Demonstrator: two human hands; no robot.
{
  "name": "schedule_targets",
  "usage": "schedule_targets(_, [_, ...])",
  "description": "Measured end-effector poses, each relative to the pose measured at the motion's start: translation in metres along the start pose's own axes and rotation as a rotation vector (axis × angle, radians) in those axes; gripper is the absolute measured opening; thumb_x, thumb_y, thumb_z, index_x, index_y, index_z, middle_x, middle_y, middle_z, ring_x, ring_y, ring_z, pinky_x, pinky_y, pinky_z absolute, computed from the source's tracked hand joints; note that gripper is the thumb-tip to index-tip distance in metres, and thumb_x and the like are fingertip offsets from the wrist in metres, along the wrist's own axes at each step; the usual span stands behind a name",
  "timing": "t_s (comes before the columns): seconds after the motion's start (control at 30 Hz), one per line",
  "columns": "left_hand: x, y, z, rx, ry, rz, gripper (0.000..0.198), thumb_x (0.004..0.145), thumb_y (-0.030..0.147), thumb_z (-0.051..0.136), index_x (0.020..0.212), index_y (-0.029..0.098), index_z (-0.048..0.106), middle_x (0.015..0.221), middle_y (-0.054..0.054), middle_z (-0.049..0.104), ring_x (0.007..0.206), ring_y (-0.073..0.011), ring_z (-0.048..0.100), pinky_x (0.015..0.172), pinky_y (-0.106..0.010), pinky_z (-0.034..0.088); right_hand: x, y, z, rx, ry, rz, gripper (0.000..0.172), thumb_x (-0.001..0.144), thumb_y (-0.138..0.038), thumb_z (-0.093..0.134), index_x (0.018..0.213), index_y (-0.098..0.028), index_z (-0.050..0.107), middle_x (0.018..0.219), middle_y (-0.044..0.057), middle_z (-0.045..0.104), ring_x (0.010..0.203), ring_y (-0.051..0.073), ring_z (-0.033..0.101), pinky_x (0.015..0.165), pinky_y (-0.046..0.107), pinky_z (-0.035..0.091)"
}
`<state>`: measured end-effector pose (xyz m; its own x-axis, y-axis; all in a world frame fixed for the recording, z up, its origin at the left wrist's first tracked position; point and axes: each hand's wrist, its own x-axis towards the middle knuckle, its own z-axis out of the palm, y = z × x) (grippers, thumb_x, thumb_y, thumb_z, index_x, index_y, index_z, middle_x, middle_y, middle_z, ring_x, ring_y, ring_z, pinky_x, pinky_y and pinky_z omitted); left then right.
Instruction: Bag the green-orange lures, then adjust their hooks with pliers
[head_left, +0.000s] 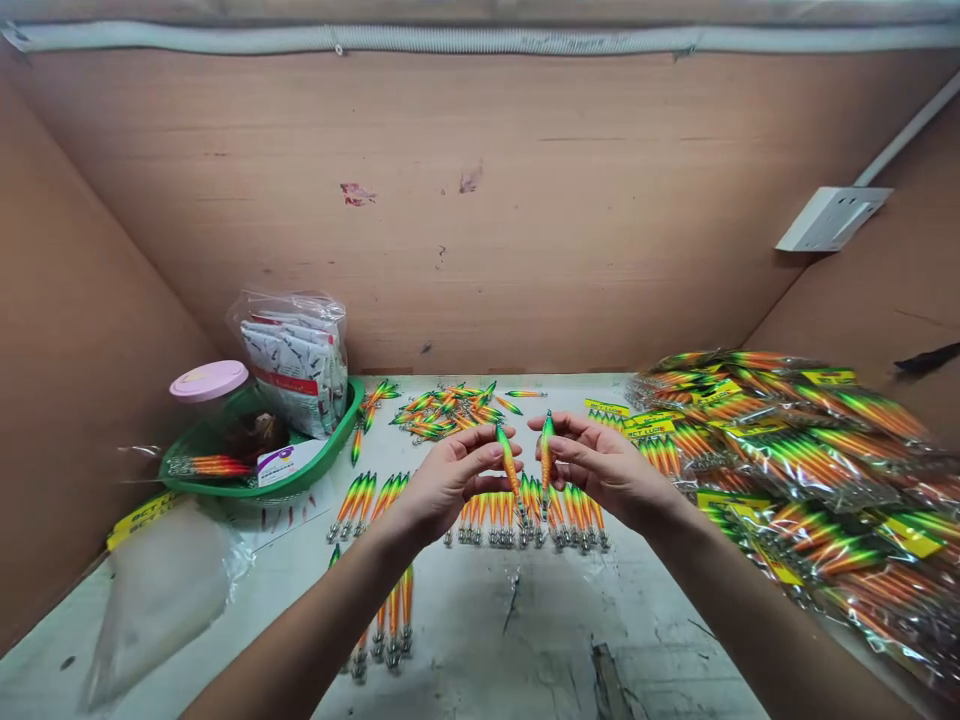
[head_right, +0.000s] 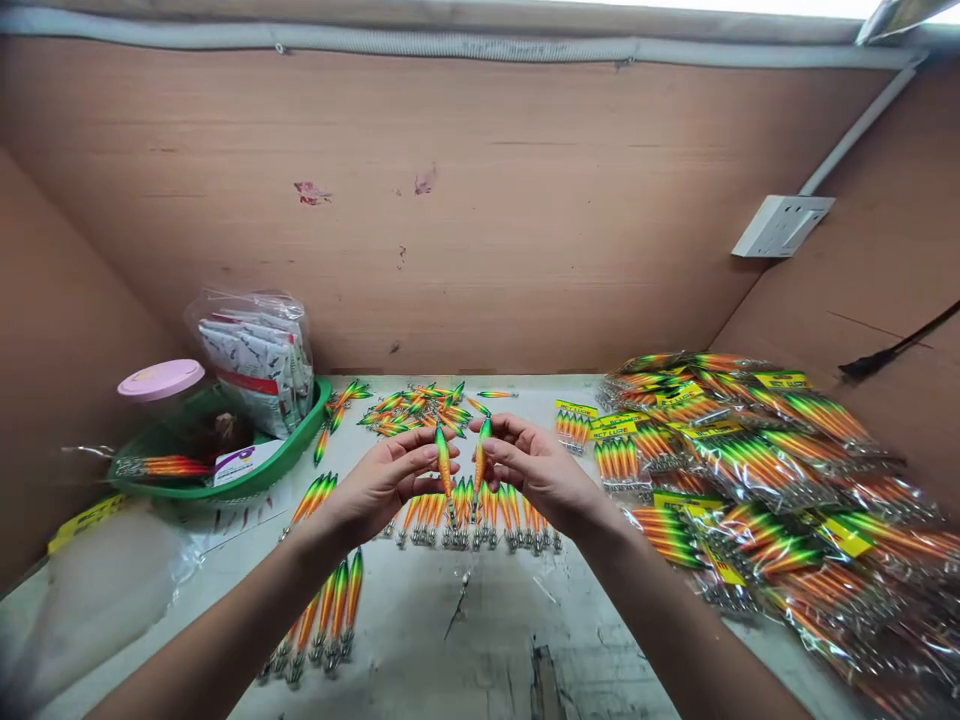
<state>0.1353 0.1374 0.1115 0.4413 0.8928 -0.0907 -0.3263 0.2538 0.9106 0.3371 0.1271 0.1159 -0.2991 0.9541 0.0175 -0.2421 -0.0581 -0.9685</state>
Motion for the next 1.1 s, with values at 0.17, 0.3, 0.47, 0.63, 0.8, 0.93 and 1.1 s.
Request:
schedule_targets(0.17, [-0.025, 0.001, 0.004, -0.065, -0.056, -0.057, 0.035, 0.071, 0.027, 0.078, 0.102, 0.014, 0.069, 0.091, -0.009, 0.073, 0.077, -0.0164, 0.068, 0.067, -0.025, 0.054, -0.019, 0.001, 0.018, 0.063, -0.075, 0.041, 0.031, 0.072, -0.037, 0.079, 0.090, -0.020, 0.060, 0.075, -0.002, 0.059, 0.060, 0.008, 0.054, 0.056, 0.021, 0.046])
schedule_targets(0.3, [-0.037, 0.000, 0.004, -0.067, -0.074, -0.067, 0.038, 0.071, 0.029, 0.078, 0.105, 0.014, 0.070, 0.093, -0.010, 0.074, 0.084, -0.0203, 0.069, 0.069, -0.026, 0.053, -0.029, 0.002, 0.029, 0.084, -0.099, 0.037, 0.028, 0.073, -0.036, 0.078, 0.090, -0.022, 0.060, 0.078, -0.002, 0.058, 0.058, 0.008, 0.053, 0.053, 0.021, 0.045])
schedule_targets(0.47, [-0.051, 0.000, 0.001, -0.074, -0.070, -0.083, 0.039, 0.072, 0.028, 0.078, 0.107, 0.014, 0.069, 0.094, -0.011, 0.074, 0.085, -0.0224, 0.070, 0.070, -0.028, 0.054, -0.037, 0.001, 0.040, 0.090, -0.131, 0.040, 0.026, 0.074, -0.034, 0.078, 0.090, -0.021, 0.062, 0.079, -0.001, 0.059, 0.058, 0.008, 0.054, 0.052, 0.021, 0.045])
schedule_targets(0.63, [-0.066, 0.000, -0.010, -0.099, -0.043, -0.083, 0.038, 0.072, 0.026, 0.077, 0.107, 0.014, 0.068, 0.093, -0.010, 0.074, 0.082, -0.0213, 0.071, 0.071, -0.028, 0.054, -0.038, 0.005, 0.049, 0.100, -0.170, 0.091, 0.030, 0.075, -0.036, 0.077, 0.095, -0.022, 0.061, 0.086, 0.000, 0.061, 0.061, 0.008, 0.056, 0.055, 0.021, 0.045])
schedule_targets(0.8, [-0.081, -0.005, -0.036, -0.103, 0.063, -0.040, 0.040, 0.072, 0.027, 0.077, 0.108, 0.014, 0.067, 0.095, -0.010, 0.073, 0.079, -0.0201, 0.071, 0.068, -0.026, 0.054, -0.026, 0.051, 0.069, -0.047, -0.159, 0.244, 0.042, 0.070, -0.048, 0.074, 0.095, -0.022, 0.054, 0.081, -0.001, 0.062, 0.059, 0.009, 0.057, 0.056, 0.024, 0.047])
schedule_targets(0.93, [-0.093, -0.009, -0.054, -0.136, 0.170, -0.028, 0.041, 0.069, 0.026, 0.078, 0.106, 0.015, 0.067, 0.092, -0.008, 0.072, 0.075, -0.0171, 0.070, 0.064, -0.024, 0.055, -0.016, 0.113, 0.094, -0.263, -0.134, 0.371, 0.025, 0.079, -0.038, 0.066, 0.084, -0.020, 0.049, 0.054, -0.008, 0.052, 0.043, 0.011, 0.053, 0.045, 0.024, 0.045])
schedule_targets(1.1, [-0.103, -0.012, -0.059, -0.169, 0.183, -0.057, 0.038, 0.067, 0.026, 0.081, 0.102, 0.015, 0.069, 0.087, -0.006, 0.072, 0.068, -0.0131, 0.068, 0.063, -0.022, 0.054, -0.006, 0.158, 0.111, -0.594, -0.013, 0.324, 0.015, 0.091, -0.030, 0.058, 0.093, -0.015, 0.057, 0.068, -0.006, 0.055, 0.051, 0.007, 0.051, 0.052, 0.022, 0.045])
